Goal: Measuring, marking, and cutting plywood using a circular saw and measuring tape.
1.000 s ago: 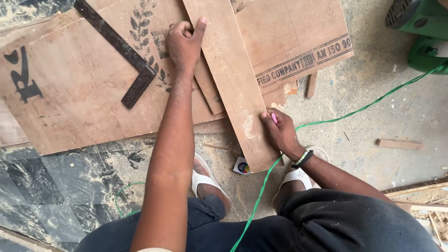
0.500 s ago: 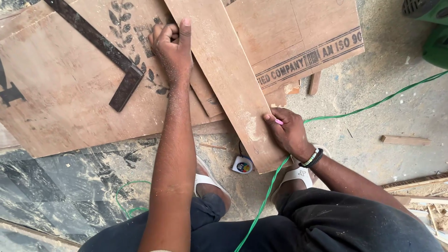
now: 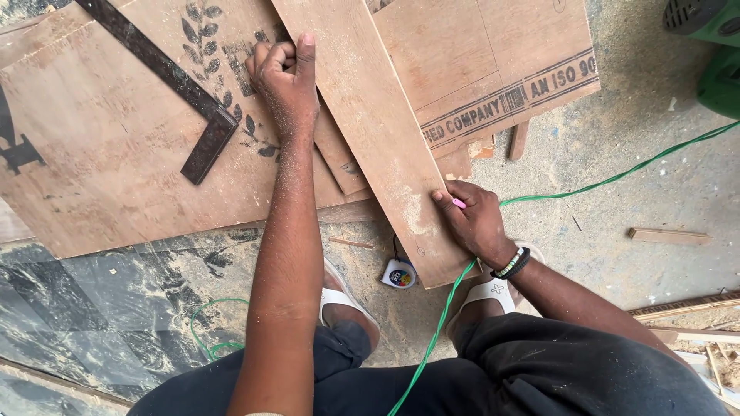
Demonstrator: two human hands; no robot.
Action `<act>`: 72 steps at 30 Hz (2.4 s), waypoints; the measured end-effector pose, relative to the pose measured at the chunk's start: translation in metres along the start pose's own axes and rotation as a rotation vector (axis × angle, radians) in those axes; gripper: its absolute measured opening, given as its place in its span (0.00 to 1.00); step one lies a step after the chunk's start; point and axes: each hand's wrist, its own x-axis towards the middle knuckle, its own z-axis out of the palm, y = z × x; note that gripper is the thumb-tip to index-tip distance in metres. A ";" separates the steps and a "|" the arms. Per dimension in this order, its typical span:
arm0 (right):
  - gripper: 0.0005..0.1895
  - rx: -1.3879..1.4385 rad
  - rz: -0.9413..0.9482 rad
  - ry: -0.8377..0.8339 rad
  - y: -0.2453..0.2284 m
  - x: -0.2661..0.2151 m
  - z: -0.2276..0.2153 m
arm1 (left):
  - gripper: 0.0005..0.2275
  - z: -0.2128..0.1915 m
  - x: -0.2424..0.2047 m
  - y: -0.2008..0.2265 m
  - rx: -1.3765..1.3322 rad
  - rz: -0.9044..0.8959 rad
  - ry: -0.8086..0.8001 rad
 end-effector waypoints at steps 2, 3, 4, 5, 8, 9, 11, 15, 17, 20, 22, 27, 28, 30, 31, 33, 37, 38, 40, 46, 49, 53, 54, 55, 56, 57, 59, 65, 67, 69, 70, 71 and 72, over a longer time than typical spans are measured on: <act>0.21 0.002 0.023 -0.007 0.002 -0.001 0.002 | 0.25 0.000 0.000 0.002 0.022 -0.011 -0.003; 0.21 -0.003 0.013 0.004 0.003 -0.001 0.002 | 0.25 0.000 0.001 0.003 0.010 -0.026 -0.010; 0.21 -0.008 0.004 0.016 0.004 -0.002 0.003 | 0.25 0.000 0.001 0.004 -0.001 -0.041 -0.017; 0.21 -0.008 0.003 0.016 0.004 -0.001 0.003 | 0.25 0.000 0.002 0.004 -0.002 -0.041 -0.017; 0.22 -0.009 0.015 0.002 0.003 -0.001 0.004 | 0.25 -0.001 0.001 0.003 0.013 -0.016 -0.023; 0.22 -0.020 0.027 -0.005 0.005 -0.001 0.004 | 0.25 -0.001 0.001 0.002 0.002 -0.023 -0.023; 0.22 -0.033 0.038 -0.012 0.007 -0.001 0.005 | 0.25 0.000 0.001 0.002 -0.010 -0.032 -0.023; 0.22 -0.032 0.103 -0.046 0.007 -0.001 0.007 | 0.26 0.002 0.002 0.002 0.002 -0.048 -0.025; 0.22 -0.022 0.099 -0.044 0.006 -0.001 0.008 | 0.26 0.002 0.003 0.000 0.014 -0.058 -0.021; 0.21 0.021 0.044 0.006 0.005 -0.002 0.007 | 0.26 0.004 0.002 -0.002 0.040 -0.014 0.001; 0.20 -0.010 0.082 -0.011 0.004 -0.003 0.007 | 0.26 0.003 0.002 0.002 -0.007 -0.052 -0.014; 0.20 0.019 0.071 0.003 0.003 -0.003 0.007 | 0.26 0.005 0.002 -0.004 0.031 -0.031 -0.007; 0.20 0.023 0.060 0.004 0.003 -0.003 0.007 | 0.25 0.006 0.003 -0.005 0.053 -0.023 -0.004; 0.20 0.019 0.077 -0.002 0.002 -0.003 0.007 | 0.26 0.006 0.002 -0.004 0.036 -0.014 0.000; 0.20 0.016 0.095 -0.008 0.002 -0.003 0.007 | 0.26 0.006 0.002 -0.004 0.020 -0.004 0.004; 0.20 0.025 0.084 -0.002 0.004 -0.003 0.008 | 0.26 0.004 0.001 -0.001 0.024 -0.015 0.002; 0.20 0.015 0.066 -0.001 0.008 -0.003 0.009 | 0.26 0.004 0.002 0.000 0.000 -0.021 -0.003; 0.20 0.016 0.066 -0.001 0.008 -0.003 0.008 | 0.26 0.005 0.002 -0.001 0.000 -0.022 -0.003; 0.20 0.008 0.069 -0.004 0.007 -0.003 0.008 | 0.25 0.005 0.002 -0.004 0.010 -0.006 -0.002; 0.18 0.069 0.108 -0.003 0.004 -0.002 0.008 | 0.24 0.006 -0.005 0.016 0.060 -0.266 -0.001; 0.18 0.047 0.176 -0.036 -0.001 -0.001 0.006 | 0.35 0.009 -0.027 0.057 0.214 -0.226 0.174; 0.19 0.034 0.163 -0.038 0.001 0.001 0.000 | 0.38 0.018 -0.065 0.095 0.354 -0.135 0.135; 0.20 0.020 0.205 -0.061 0.003 0.001 -0.004 | 0.35 0.022 -0.072 0.098 0.424 -0.108 0.097; 0.21 0.007 0.246 -0.084 0.005 0.001 -0.009 | 0.33 0.028 -0.079 0.101 0.494 -0.081 0.058; 0.21 -0.001 0.253 -0.088 0.008 0.001 -0.020 | 0.33 0.029 -0.077 0.102 0.489 -0.089 0.053; 0.23 0.047 0.042 -0.004 0.011 0.001 -0.032 | 0.32 0.030 -0.076 0.103 0.457 -0.093 0.057; 0.28 0.097 -0.175 0.062 0.011 0.016 -0.053 | 0.31 0.028 -0.074 0.104 0.429 -0.107 0.067; 0.21 0.110 -0.416 0.136 -0.039 0.115 -0.076 | 0.32 0.026 -0.074 0.110 0.387 -0.152 0.067; 0.06 -0.120 -0.654 0.082 -0.062 0.153 -0.069 | 0.32 0.023 -0.073 0.114 0.370 -0.149 0.054; 0.07 -0.099 -0.620 0.050 -0.053 0.178 -0.056 | 0.32 0.024 -0.073 0.114 0.378 -0.147 0.060; 0.10 -0.076 -0.582 0.011 -0.048 0.190 -0.048 | 0.32 0.024 -0.073 0.113 0.388 -0.151 0.061; 0.10 -0.073 -0.585 0.010 -0.059 0.191 -0.049 | 0.32 0.024 -0.074 0.114 0.391 -0.151 0.065; 0.08 -0.064 -0.563 0.021 -0.070 0.192 -0.049 | 0.31 0.024 -0.074 0.114 0.378 -0.148 0.073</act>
